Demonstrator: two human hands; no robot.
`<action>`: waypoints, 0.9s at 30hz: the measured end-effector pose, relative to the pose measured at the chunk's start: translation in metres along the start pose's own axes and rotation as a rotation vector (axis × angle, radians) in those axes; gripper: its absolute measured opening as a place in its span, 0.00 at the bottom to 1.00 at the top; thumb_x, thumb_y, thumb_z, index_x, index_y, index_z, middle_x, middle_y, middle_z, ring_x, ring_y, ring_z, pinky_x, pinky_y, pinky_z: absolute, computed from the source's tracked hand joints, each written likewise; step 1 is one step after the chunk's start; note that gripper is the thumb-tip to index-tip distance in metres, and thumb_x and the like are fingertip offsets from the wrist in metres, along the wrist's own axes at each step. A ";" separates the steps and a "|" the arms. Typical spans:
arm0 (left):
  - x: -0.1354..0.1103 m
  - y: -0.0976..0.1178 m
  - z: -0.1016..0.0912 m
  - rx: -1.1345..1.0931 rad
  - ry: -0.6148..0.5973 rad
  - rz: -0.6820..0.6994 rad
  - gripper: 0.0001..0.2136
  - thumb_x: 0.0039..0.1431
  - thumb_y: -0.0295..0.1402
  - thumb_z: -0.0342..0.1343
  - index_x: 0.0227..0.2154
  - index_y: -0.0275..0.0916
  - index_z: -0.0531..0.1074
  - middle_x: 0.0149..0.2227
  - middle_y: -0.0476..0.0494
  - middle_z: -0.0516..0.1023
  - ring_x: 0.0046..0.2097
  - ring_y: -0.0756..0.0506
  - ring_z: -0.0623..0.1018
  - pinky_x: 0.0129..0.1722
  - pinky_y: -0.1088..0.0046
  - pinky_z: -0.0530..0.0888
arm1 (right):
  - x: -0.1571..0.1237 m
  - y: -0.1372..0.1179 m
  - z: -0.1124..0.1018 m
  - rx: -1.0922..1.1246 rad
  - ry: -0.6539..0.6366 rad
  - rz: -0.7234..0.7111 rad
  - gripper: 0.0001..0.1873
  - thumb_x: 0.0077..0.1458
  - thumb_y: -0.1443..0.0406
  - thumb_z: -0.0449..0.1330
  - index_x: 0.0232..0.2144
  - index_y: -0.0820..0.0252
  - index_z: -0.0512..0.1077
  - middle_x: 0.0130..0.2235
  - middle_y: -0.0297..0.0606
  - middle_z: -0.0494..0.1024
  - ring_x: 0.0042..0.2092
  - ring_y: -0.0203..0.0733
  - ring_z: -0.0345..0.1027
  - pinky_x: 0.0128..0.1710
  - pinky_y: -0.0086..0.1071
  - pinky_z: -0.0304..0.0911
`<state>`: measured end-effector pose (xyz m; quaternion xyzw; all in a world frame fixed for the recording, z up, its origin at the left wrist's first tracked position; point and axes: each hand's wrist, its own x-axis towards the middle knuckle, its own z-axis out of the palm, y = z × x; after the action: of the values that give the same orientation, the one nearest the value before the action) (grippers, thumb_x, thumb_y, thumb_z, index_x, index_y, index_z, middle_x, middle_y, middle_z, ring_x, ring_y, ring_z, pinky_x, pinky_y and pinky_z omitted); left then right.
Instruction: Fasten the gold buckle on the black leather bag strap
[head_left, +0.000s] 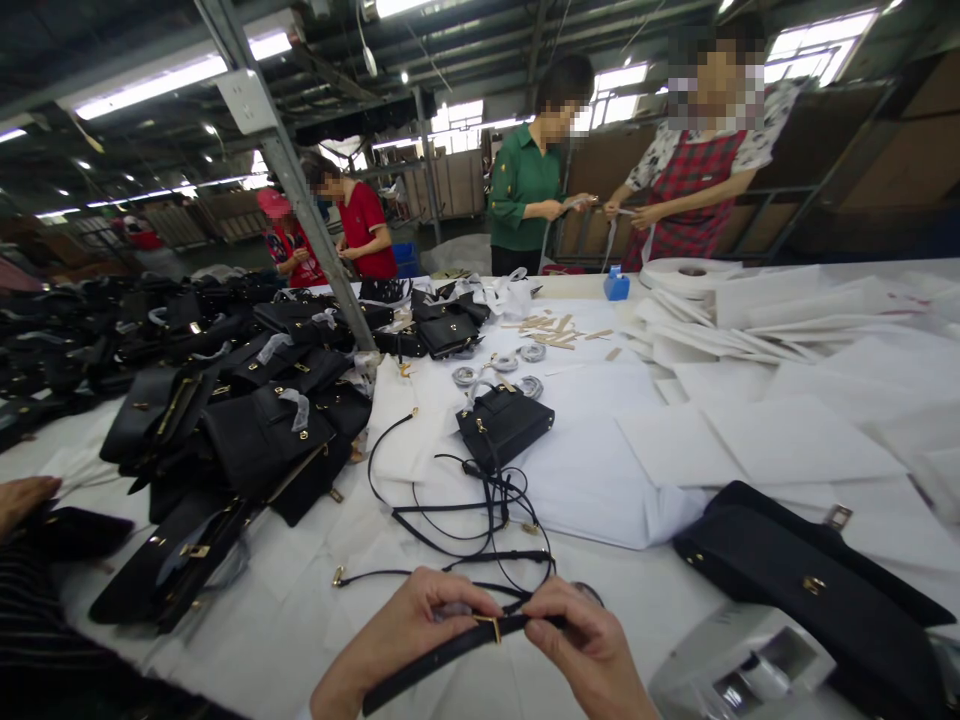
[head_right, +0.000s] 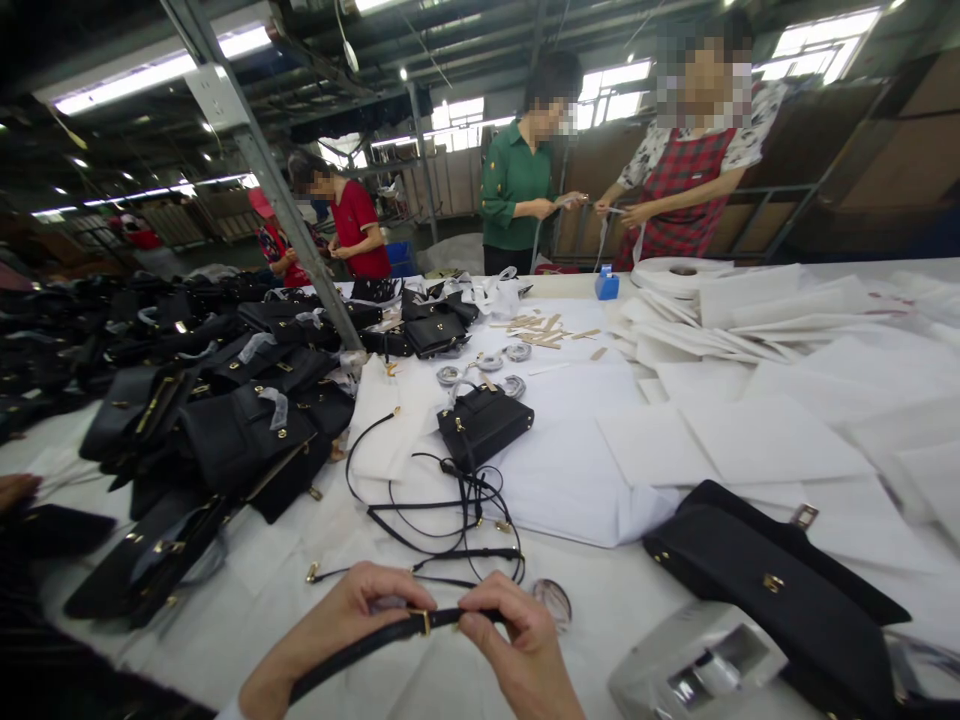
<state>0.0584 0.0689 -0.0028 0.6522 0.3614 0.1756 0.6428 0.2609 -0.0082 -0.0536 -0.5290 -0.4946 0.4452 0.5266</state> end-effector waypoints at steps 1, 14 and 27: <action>0.000 0.000 0.000 0.013 -0.006 0.002 0.10 0.54 0.37 0.60 0.34 0.38 0.82 0.34 0.40 0.84 0.37 0.42 0.79 0.37 0.72 0.72 | 0.000 -0.002 0.000 -0.005 -0.005 -0.002 0.05 0.51 0.60 0.65 0.27 0.54 0.79 0.26 0.36 0.74 0.31 0.46 0.67 0.32 0.36 0.61; -0.011 0.008 0.008 0.082 0.024 -0.008 0.06 0.54 0.33 0.59 0.31 0.39 0.81 0.31 0.44 0.84 0.35 0.43 0.79 0.35 0.74 0.71 | -0.004 -0.021 0.010 -0.016 -0.090 0.016 0.07 0.53 0.60 0.63 0.27 0.55 0.77 0.27 0.37 0.76 0.31 0.46 0.69 0.32 0.35 0.62; -0.014 -0.017 0.010 -0.078 -0.040 0.083 0.09 0.60 0.38 0.53 0.32 0.38 0.71 0.29 0.47 0.73 0.33 0.47 0.72 0.34 0.75 0.66 | -0.002 -0.027 0.012 -0.212 -0.073 -0.282 0.08 0.53 0.70 0.62 0.32 0.50 0.78 0.35 0.41 0.82 0.39 0.52 0.72 0.42 0.44 0.65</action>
<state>0.0518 0.0502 -0.0172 0.6447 0.3139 0.2030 0.6668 0.2470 -0.0101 -0.0277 -0.4905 -0.6267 0.3312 0.5069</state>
